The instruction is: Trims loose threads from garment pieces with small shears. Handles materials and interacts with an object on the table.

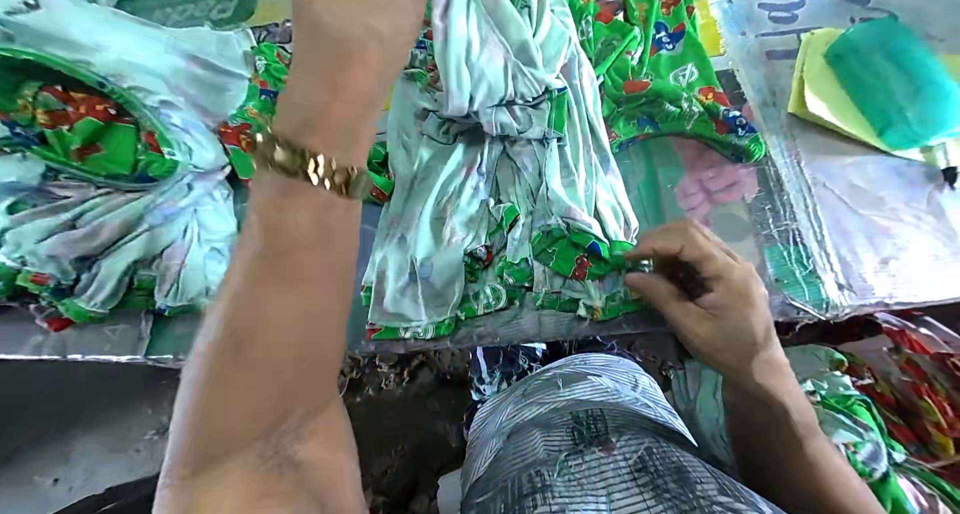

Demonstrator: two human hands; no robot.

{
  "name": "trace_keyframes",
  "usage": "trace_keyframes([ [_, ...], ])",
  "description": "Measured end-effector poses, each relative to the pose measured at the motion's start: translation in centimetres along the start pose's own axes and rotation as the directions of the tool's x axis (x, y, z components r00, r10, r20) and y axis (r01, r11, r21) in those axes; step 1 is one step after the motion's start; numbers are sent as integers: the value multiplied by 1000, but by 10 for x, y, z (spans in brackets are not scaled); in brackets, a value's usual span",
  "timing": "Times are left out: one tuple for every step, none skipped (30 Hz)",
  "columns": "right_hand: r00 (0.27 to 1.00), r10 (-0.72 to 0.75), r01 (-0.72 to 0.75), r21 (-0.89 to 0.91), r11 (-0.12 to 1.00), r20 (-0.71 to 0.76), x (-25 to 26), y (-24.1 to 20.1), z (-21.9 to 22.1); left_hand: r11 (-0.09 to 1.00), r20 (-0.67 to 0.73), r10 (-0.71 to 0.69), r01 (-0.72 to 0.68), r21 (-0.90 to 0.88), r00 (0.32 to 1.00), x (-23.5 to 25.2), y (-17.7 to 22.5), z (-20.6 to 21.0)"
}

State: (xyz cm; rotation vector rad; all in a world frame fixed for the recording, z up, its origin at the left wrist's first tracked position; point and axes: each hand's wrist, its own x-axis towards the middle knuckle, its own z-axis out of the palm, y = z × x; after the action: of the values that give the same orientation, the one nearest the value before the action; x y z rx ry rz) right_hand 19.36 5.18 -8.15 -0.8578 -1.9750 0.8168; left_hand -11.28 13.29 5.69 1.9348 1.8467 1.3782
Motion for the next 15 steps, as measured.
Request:
trace_keyframes([
  [1000, -11, 9, -157, 988, -14, 4, 2, 3, 994, 70, 26, -33, 106, 997, -5, 3, 1],
  [1000, -9, 7, -284, 959, -5, 7, 3, 5, 987, 196, 42, -71, 142, 980, -16, 8, 3],
  [1000, -1, 9, -364, 931, 22, 10, 5, 7, 981, 350, 84, -139, 136, 933, -30, 10, 6],
  [999, 3, 17, -403, 915, 47, 12, 7, 9, 974, 468, 127, -200, 109, 875, -49, 11, 12],
  [998, -9, 33, -414, 910, 61, 14, 9, 10, 966, 543, 150, -239, 97, 826, -70, 10, 19],
  [998, -23, 46, -391, 919, 62, 15, 11, 10, 958, 590, 141, -259, 121, 795, -90, 9, 26],
  [998, -35, 51, -343, 938, 55, 15, 11, 9, 939, 606, 125, -291, 183, 785, -110, 6, 34],
  [998, -48, 58, -265, 963, 45, 15, 10, 6, 910, 590, 139, -337, 241, 795, -127, 3, 41],
  [998, -60, 65, -152, 986, 35, 14, 9, 3, 881, 560, 161, -373, 289, 813, -140, 0, 46],
  [997, -65, 66, -15, 998, 33, 13, 9, 0, 867, 506, 188, -384, 317, 842, -150, -1, 49],
  [997, -71, 66, 112, 991, 37, 11, 8, -3, 874, 429, 207, -364, 323, 879, -157, 0, 49],
  [996, -69, 57, 204, 977, 48, 8, 9, -7, 897, 339, 206, -315, 309, 918, -164, 4, 47],
  [996, -61, 44, 245, 969, 63, 5, 10, -9, 930, 244, 187, -251, 267, 952, -169, 7, 45],
  [996, -56, 39, 235, 971, 67, 2, 11, -10, 959, 163, 161, -194, 206, 973, -174, 10, 44],
  [997, -47, 37, 173, 984, 57, 1, 11, -9, 975, 115, 136, -153, 159, 984, -177, 11, 44],
])
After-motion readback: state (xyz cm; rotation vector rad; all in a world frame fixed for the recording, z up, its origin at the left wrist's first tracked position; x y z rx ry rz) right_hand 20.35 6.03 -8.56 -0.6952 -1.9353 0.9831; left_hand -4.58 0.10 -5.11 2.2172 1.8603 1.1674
